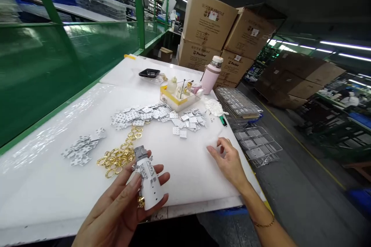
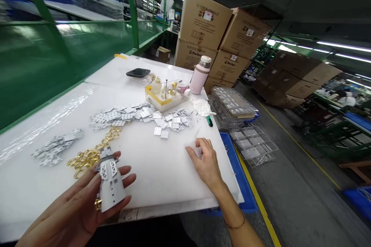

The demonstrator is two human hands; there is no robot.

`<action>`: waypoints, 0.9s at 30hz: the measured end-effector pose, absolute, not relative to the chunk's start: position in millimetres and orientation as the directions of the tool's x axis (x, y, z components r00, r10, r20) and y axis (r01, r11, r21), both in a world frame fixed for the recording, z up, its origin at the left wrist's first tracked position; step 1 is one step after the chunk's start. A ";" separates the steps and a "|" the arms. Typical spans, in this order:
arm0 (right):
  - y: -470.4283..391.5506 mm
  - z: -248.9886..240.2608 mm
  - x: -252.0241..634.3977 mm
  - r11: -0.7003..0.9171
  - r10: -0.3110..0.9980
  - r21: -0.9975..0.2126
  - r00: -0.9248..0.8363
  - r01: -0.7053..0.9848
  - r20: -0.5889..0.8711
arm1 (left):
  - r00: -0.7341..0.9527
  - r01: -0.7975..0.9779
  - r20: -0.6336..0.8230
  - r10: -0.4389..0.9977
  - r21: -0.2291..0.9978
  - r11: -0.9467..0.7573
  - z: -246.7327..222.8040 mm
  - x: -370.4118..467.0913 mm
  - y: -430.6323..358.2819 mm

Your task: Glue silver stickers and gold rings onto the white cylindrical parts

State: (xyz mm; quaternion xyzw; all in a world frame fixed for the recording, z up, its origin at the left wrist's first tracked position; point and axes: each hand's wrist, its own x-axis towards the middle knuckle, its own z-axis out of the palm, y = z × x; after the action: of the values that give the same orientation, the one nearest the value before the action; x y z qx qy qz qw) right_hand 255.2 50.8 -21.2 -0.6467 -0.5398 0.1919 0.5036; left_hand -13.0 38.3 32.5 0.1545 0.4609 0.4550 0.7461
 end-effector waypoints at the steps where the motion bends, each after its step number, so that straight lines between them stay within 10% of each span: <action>1: 47.3 -18.1 251.6 0.094 0.902 -0.880 0.334 0.466 0.273 | 0.170 -0.548 -0.544 0.822 0.641 0.538 31.0 -14.2 38.1; 11: 24.5 38.2 203.7 0.151 0.968 -0.940 0.236 -0.306 0.078 | 0.234 -0.636 -0.520 0.821 0.557 0.534 33.7 -11.2 33.0; 20: 17.7 49.7 162.3 0.497 0.750 -0.843 0.387 0.206 0.536 | 0.210 -0.630 -0.522 0.826 0.574 0.523 29.5 -4.8 31.1; 27: 20.0 47.8 154.0 0.521 0.745 -0.829 0.365 0.205 0.558 | 0.253 -0.619 -0.504 0.826 0.572 0.539 30.0 -7.4 29.9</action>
State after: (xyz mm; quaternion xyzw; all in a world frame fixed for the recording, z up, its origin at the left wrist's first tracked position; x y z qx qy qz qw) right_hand 154.0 20.0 47.8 -0.4492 -0.5287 0.1946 0.6935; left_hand -7.4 29.9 30.0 0.1295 0.3996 0.4625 0.7808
